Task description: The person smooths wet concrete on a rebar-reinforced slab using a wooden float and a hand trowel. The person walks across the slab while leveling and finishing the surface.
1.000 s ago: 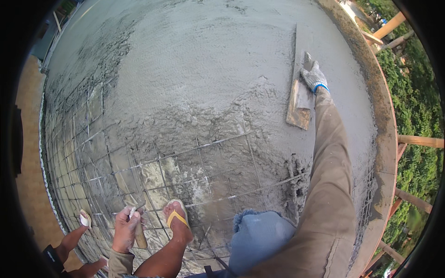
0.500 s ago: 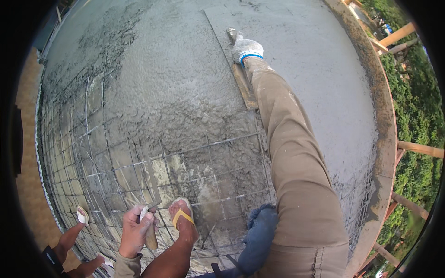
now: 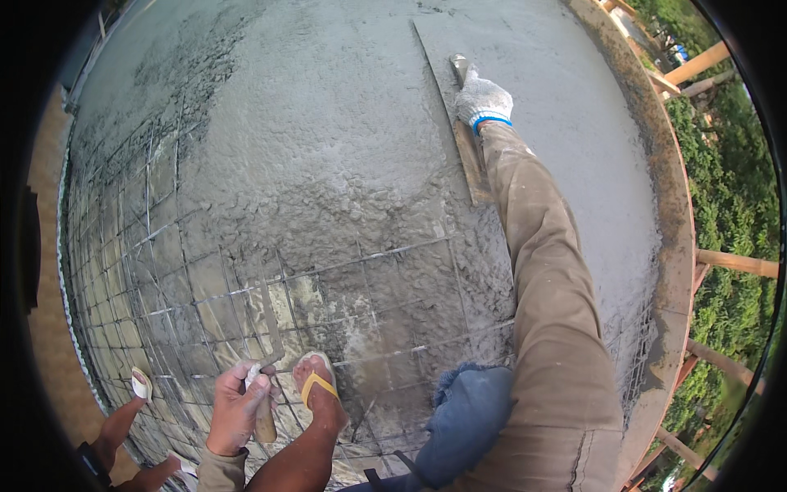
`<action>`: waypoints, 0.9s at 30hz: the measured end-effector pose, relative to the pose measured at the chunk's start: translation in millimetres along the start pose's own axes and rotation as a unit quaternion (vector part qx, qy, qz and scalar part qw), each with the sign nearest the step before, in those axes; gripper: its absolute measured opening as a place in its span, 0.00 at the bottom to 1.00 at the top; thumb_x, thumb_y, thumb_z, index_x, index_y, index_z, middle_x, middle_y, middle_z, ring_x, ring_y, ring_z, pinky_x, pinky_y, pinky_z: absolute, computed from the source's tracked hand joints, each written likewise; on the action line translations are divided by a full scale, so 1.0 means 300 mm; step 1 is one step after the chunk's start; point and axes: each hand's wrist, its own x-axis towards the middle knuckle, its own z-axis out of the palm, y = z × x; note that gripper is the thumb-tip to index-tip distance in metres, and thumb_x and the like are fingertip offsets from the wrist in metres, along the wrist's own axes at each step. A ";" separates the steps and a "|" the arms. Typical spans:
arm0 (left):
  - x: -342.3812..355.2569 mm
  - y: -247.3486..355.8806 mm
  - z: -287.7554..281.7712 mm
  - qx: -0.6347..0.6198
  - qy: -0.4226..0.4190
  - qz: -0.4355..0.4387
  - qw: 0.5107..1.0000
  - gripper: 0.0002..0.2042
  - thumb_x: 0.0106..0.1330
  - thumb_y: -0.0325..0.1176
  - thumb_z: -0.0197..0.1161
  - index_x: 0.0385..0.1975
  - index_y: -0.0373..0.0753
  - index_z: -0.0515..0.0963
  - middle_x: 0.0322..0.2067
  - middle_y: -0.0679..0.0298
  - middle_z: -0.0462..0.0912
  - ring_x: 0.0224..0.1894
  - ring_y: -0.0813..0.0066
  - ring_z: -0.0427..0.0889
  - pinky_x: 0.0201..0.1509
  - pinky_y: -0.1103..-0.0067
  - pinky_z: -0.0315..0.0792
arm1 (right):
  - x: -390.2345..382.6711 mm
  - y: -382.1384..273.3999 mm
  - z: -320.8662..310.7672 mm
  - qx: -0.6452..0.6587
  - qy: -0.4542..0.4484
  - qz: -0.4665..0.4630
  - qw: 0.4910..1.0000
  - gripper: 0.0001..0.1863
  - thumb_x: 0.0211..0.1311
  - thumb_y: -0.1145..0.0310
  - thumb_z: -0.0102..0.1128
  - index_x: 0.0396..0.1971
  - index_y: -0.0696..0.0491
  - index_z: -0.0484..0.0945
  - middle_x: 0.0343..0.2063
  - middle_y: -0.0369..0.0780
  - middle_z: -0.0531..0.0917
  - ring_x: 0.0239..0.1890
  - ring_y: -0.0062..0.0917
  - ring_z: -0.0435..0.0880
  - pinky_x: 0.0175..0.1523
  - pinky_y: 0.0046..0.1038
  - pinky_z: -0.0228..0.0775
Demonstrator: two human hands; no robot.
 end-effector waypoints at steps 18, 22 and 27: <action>0.028 -0.038 -0.021 -0.027 0.016 -0.034 0.999 0.12 0.71 0.35 0.64 0.45 0.33 0.78 0.35 0.68 0.81 0.33 0.81 0.82 0.35 0.82 0.79 | 0.072 -0.286 0.149 0.140 -0.020 -0.078 0.987 0.44 0.63 0.43 0.56 0.73 0.51 0.56 0.58 0.52 0.79 0.60 0.45 0.78 0.62 0.41 0.70; 0.053 -0.004 0.007 -0.014 0.010 -0.022 1.000 0.12 0.72 0.35 0.64 0.46 0.33 0.78 0.37 0.67 0.82 0.33 0.81 0.82 0.35 0.81 0.79 | -0.085 -0.558 0.146 0.142 -0.082 -0.211 0.964 0.41 0.63 0.49 0.56 0.72 0.51 0.58 0.51 0.49 0.83 0.54 0.44 0.82 0.57 0.42 0.74; 0.063 0.005 0.045 -0.005 0.024 -0.003 1.000 0.12 0.71 0.35 0.64 0.46 0.33 0.77 0.37 0.66 0.82 0.33 0.80 0.82 0.34 0.81 0.78 | -0.193 -0.555 0.131 0.148 -0.072 -0.186 0.969 0.25 0.68 0.65 0.49 0.65 0.48 0.68 0.43 0.47 0.86 0.47 0.41 0.87 0.47 0.44 0.79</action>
